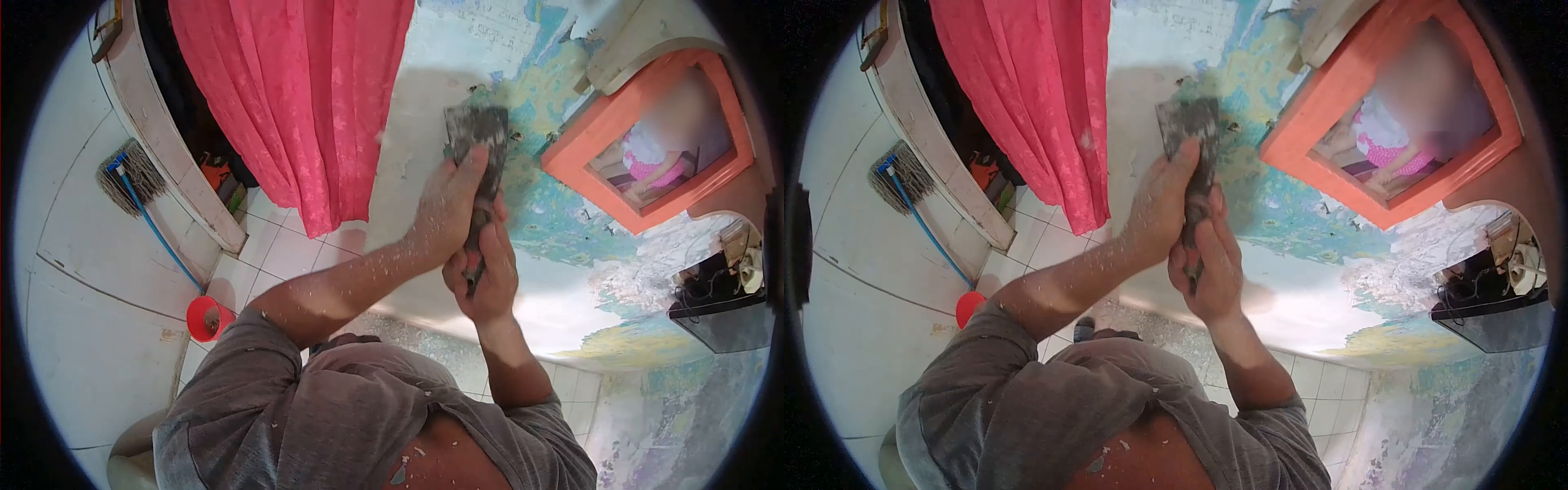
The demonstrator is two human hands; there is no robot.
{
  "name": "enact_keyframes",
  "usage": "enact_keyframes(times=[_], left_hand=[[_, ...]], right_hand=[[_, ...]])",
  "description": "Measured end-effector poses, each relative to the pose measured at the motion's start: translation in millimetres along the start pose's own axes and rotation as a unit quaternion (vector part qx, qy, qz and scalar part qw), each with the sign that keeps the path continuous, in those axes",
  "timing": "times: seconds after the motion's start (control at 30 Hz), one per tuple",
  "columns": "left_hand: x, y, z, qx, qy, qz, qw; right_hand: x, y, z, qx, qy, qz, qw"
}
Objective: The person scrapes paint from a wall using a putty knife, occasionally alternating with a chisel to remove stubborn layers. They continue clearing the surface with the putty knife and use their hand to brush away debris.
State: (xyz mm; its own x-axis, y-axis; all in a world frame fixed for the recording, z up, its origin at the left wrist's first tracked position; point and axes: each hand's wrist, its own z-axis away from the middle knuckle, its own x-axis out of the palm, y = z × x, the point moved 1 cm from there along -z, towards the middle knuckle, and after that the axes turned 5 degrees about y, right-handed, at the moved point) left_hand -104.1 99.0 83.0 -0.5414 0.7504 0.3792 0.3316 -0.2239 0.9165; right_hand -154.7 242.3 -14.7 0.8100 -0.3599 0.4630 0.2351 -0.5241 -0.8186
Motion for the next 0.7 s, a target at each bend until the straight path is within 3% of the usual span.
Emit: enact_keyframes(times=[0.03, 0.07, 0.1, 0.13, 0.2, 0.23, 0.33, 0.37, 0.43, 0.53, 0.7], left_hand=[[0, -6, 4, 0.003, -0.002, -0.002, 1.0], [2, -21, 13, -0.016, -0.016, 0.007, 1.0], [3, -31, 16, -0.034, -0.028, 0.018, 0.999], [1, -28, 11, -0.03, -0.026, 0.02, 0.999], [-3, -21, 3, 0.005, -0.033, -0.041, 0.999], [-1, -12, -5, 0.034, 0.003, -0.009, 0.999], [-2, 8, 1, 0.032, 0.024, -0.034, 0.999], [-1, 1, 6, 0.035, 0.023, -0.035, 0.999], [1, -18, 18, -0.045, -0.05, 0.034, 0.997], [-5, -14, -4, -0.013, -0.05, -0.036, 0.998], [-4, -1, 0, 0.011, -0.058, 0.017, 0.998]], right_hand=[[-1, 4, 1, 0.054, -0.014, -0.188, 0.981], [-1, 6, 1, 0.107, -0.027, -0.367, 0.924], [-2, 6, -2, 0.159, -0.04, -0.53, 0.832], [0, 4, -8, 0.161, -0.043, -0.527, 0.833], [10, -2, -12, 0.124, 0.008, -0.353, 0.928], [17, -8, -16, 0.105, 0.032, -0.258, 0.96], [42, -24, -36, 0.031, 0.081, 0.033, 0.996], [48, -25, -27, 0.028, 0.079, 0.032, 0.996], [53, -23, 0, 0.094, 0.118, -0.17, 0.974], [33, -12, -25, 0.076, 0.067, -0.092, 0.991], [50, -30, -30, 0.082, 0.051, -0.004, 0.995]])
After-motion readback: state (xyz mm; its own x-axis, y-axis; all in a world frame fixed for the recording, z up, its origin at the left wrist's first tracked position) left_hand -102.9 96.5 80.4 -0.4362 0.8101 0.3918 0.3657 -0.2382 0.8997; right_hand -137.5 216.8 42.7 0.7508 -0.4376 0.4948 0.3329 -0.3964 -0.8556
